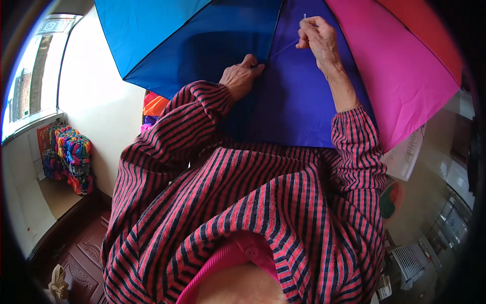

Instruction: The recorder is attempting to open and fix the mechanism of a multi-colored umbrella while sitting on the floor.

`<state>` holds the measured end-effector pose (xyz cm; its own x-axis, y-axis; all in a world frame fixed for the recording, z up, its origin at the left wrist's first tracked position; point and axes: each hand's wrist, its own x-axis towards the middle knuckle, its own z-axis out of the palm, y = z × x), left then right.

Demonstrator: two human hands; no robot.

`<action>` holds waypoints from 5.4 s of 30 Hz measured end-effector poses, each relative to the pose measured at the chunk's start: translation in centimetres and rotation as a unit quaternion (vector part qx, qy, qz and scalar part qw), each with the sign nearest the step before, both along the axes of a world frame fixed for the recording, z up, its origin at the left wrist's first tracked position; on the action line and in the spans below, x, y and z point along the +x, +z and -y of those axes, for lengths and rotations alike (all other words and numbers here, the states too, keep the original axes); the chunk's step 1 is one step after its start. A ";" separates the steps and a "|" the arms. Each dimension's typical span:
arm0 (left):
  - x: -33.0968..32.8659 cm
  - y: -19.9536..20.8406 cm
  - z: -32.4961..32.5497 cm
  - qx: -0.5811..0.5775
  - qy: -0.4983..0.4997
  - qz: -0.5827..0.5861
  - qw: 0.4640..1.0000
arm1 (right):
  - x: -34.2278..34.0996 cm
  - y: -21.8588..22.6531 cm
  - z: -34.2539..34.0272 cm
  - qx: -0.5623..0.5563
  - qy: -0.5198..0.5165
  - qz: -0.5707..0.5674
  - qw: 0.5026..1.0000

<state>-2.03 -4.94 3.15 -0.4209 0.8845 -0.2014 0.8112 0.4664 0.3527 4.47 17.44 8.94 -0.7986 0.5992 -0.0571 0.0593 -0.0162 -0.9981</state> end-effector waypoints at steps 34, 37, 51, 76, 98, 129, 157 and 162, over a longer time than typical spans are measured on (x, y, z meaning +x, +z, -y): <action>0.0 0.6 -2.4 0.299 0.476 0.578 0.591 | -0.1 -3.2 6.1 0.290 0.248 0.194 0.904; 0.1 -0.8 -2.4 0.262 0.447 0.556 0.649 | 0.0 -2.3 4.5 0.064 0.221 0.129 0.965; 0.9 -2.2 -3.1 0.278 0.224 0.063 0.932 | -2.8 9.1 4.7 0.048 0.140 -0.011 0.989; 1.1 -5.2 -2.4 0.204 0.311 0.187 0.909 | -10.9 10.6 12.5 0.208 0.519 -0.039 0.828; -6.1 2.6 -6.8 0.389 0.342 0.399 0.757 | -1.5 5.5 -9.8 0.262 -0.307 -0.223 0.887; -9.6 3.5 -14.2 0.330 0.431 0.497 0.677 | -6.7 -3.0 -3.9 0.527 0.049 0.110 0.841; -9.3 2.4 -15.7 0.314 0.495 0.583 0.563 | -6.1 -4.1 -4.4 0.462 -0.058 0.024 0.885; -9.0 2.4 -16.0 0.324 0.508 0.570 0.559 | -6.1 -4.4 -4.4 0.466 -0.062 0.006 0.883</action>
